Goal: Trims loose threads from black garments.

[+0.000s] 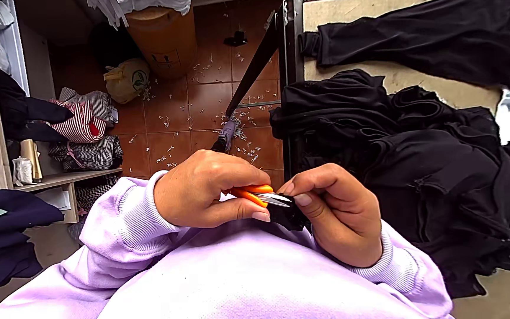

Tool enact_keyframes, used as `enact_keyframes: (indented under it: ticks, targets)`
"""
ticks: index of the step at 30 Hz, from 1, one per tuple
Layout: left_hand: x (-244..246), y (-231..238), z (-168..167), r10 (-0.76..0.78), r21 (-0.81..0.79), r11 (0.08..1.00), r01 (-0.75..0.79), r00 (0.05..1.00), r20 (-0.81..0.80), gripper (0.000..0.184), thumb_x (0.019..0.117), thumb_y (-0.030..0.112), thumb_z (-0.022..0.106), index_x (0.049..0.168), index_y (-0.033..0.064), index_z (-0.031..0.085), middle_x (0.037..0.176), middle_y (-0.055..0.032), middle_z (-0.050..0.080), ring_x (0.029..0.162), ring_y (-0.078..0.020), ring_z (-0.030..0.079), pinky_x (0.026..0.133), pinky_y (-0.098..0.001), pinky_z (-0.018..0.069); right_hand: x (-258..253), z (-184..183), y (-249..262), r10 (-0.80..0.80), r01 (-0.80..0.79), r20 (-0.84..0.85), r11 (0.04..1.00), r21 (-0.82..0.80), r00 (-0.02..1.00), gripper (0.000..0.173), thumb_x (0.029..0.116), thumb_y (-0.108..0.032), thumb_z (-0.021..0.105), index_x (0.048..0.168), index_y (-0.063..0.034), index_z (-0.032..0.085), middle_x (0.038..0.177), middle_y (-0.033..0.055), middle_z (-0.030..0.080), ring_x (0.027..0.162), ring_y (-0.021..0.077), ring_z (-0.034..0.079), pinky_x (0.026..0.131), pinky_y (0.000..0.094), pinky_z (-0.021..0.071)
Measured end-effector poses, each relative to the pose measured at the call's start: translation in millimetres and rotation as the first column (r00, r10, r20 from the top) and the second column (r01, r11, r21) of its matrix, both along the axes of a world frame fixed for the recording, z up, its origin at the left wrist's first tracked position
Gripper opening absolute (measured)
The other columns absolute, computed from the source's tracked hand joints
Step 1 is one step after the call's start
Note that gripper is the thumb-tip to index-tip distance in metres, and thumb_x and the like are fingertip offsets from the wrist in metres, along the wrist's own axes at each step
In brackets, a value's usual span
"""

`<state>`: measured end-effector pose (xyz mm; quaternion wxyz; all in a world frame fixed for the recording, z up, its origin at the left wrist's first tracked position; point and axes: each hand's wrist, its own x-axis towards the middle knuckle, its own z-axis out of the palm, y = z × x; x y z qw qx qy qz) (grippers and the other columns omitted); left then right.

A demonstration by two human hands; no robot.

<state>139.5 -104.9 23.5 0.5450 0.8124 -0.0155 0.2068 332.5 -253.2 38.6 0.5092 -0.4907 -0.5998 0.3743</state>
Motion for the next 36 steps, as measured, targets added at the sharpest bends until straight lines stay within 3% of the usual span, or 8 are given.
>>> enact_keyframes:
  ticks: [14,17,19,24,28,30,33,36]
  targets:
    - [4,-3,1,0.033,0.048,0.998,-0.034,0.999,0.016,0.028,0.099,0.023,0.064,0.096,-0.0028,0.074,0.078,-0.0057,0.069,0.073,-0.0076,0.063,0.063,-0.0232,0.05,-2,-2,4,-0.005,0.005,0.08,1.0,0.006,0.997,0.009,0.1073,-0.012,0.051,0.106,-0.0062,0.058,0.095,-0.005,0.062,0.087,-0.0056,0.06,0.078,0.0097,0.0514]
    - [5,-4,-1,0.084,-0.115,0.99,-0.081,0.996,0.023,0.037,0.0963,0.026,0.069,0.104,-0.0098,0.071,0.081,-0.0065,0.069,0.074,-0.0023,0.06,0.065,-0.0174,0.051,-3,-4,4,-0.067,0.068,0.096,0.998,-0.005,0.993,0.008,0.1071,-0.012,0.051,0.107,-0.007,0.057,0.093,-0.0064,0.062,0.086,-0.0075,0.059,0.078,0.0084,0.0503]
    - [10,-9,-5,0.132,-0.186,0.974,-0.132,0.991,-0.013,0.046,0.09,0.031,0.076,0.108,-0.0108,0.068,0.074,-0.0018,0.062,0.065,0.0025,0.051,0.057,-0.0125,0.043,-5,-5,6,-0.098,0.1,0.091,0.995,-0.01,0.991,0.008,0.1066,-0.012,0.051,0.105,-0.0064,0.057,0.091,-0.0064,0.062,0.084,-0.0078,0.059,0.076,0.0082,0.0504]
    - [4,-6,-20,0.251,-0.136,0.957,-0.256,0.967,-0.049,0.02,0.0936,0.012,0.066,0.08,-0.0022,0.069,0.066,-0.0024,0.06,0.061,0.0,0.052,0.055,-0.016,0.0401,14,-9,15,-0.232,0.223,0.322,0.973,0.066,0.918,0.016,0.1075,-0.013,0.05,0.103,-0.001,0.06,0.088,0.0005,0.068,0.08,-0.0011,0.065,0.074,0.0162,0.0556]
    - [-14,8,-15,0.292,-0.174,0.937,-0.302,0.953,-0.08,0.02,0.0945,0.012,0.068,0.081,-0.0027,0.069,0.068,-0.0007,0.06,0.062,0.0024,0.051,0.055,-0.0129,0.0407,38,-18,17,-0.318,0.327,0.422,0.943,0.053,0.849,0.018,0.1089,-0.015,0.046,0.102,-0.003,0.058,0.079,-0.0027,0.061,0.072,-0.0014,0.061,0.068,0.0162,0.0539]
    - [-15,10,-13,0.298,-0.184,0.934,-0.307,0.951,-0.079,0.02,0.0943,0.012,0.068,0.081,-0.0032,0.069,0.068,-0.0011,0.06,0.062,0.0023,0.051,0.055,-0.0129,0.0413,35,-22,20,-0.33,0.343,0.437,0.938,0.051,0.837,0.019,0.1088,-0.018,0.047,0.102,-0.0052,0.059,0.087,-0.0012,0.066,0.082,0.0003,0.065,0.077,0.0182,0.0555]
    - [-13,10,-12,0.266,-0.247,0.931,-0.27,0.963,-0.052,0.022,0.0957,0.012,0.066,0.081,-0.0036,0.068,0.067,0.0,0.059,0.062,0.003,0.05,0.056,-0.0126,0.0403,17,-30,28,-0.212,0.226,0.3,0.974,-0.012,0.93,0.034,0.1061,-0.034,0.054,0.118,-0.003,0.061,0.131,0.0139,0.063,0.127,0.0211,0.057,0.108,0.039,0.0455]
    - [-10,7,-12,0.218,-0.366,0.906,-0.213,0.976,-0.029,0.02,0.097,0.011,0.065,0.085,-0.0044,0.068,0.071,0.0007,0.06,0.065,0.0039,0.052,0.059,-0.0117,0.0426,-7,-27,35,-0.038,0.032,-0.065,0.996,-0.083,0.997,0.044,0.097,-0.023,0.069,0.133,-0.0048,0.05,0.129,0.0044,0.065,0.12,0.013,0.063,0.102,0.0318,0.0546]
